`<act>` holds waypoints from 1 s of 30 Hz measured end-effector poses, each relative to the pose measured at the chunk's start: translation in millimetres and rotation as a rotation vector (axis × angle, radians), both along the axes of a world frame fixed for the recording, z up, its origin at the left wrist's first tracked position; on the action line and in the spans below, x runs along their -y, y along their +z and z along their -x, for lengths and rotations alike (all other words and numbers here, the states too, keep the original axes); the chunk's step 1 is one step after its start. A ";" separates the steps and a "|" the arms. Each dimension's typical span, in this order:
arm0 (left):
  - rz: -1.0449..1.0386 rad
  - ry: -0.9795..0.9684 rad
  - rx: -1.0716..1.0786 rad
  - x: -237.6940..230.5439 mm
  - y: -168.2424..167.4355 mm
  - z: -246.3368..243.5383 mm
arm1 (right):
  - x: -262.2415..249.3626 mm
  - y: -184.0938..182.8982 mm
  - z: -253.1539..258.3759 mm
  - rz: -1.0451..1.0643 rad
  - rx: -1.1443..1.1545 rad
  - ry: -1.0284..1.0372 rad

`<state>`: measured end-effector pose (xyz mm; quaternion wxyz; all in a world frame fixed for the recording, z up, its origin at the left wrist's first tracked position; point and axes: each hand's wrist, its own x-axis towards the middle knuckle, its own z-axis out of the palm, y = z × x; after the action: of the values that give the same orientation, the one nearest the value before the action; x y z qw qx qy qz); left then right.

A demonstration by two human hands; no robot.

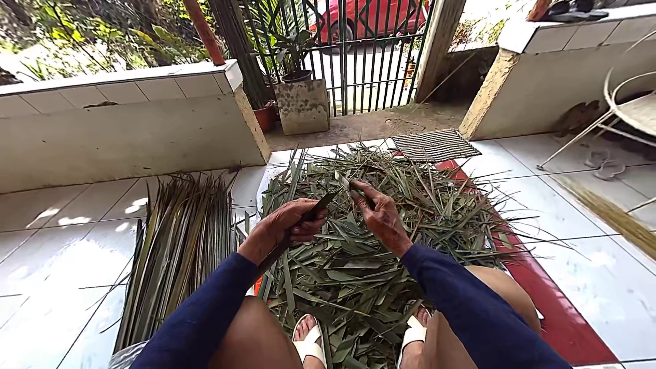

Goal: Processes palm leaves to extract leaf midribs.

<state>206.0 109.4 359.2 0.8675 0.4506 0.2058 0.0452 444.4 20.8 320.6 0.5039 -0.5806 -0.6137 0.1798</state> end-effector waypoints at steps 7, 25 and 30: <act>0.041 -0.042 0.037 -1.0 -1.7 0.5 | -5.2 7.5 -12.0 -0.052 0.009 -0.107; -0.844 0.302 -0.237 17.1 -0.9 -39.4 | -2.0 3.6 10.2 0.161 -0.295 0.057; -0.898 0.242 -0.278 13.6 -7.6 -37.5 | -6.8 10.3 0.7 0.162 -0.297 -0.108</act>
<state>243.4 95.8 351.6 0.5401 0.7551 0.3307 0.1695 443.7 27.5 330.9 0.5496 -0.6184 -0.4839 0.2852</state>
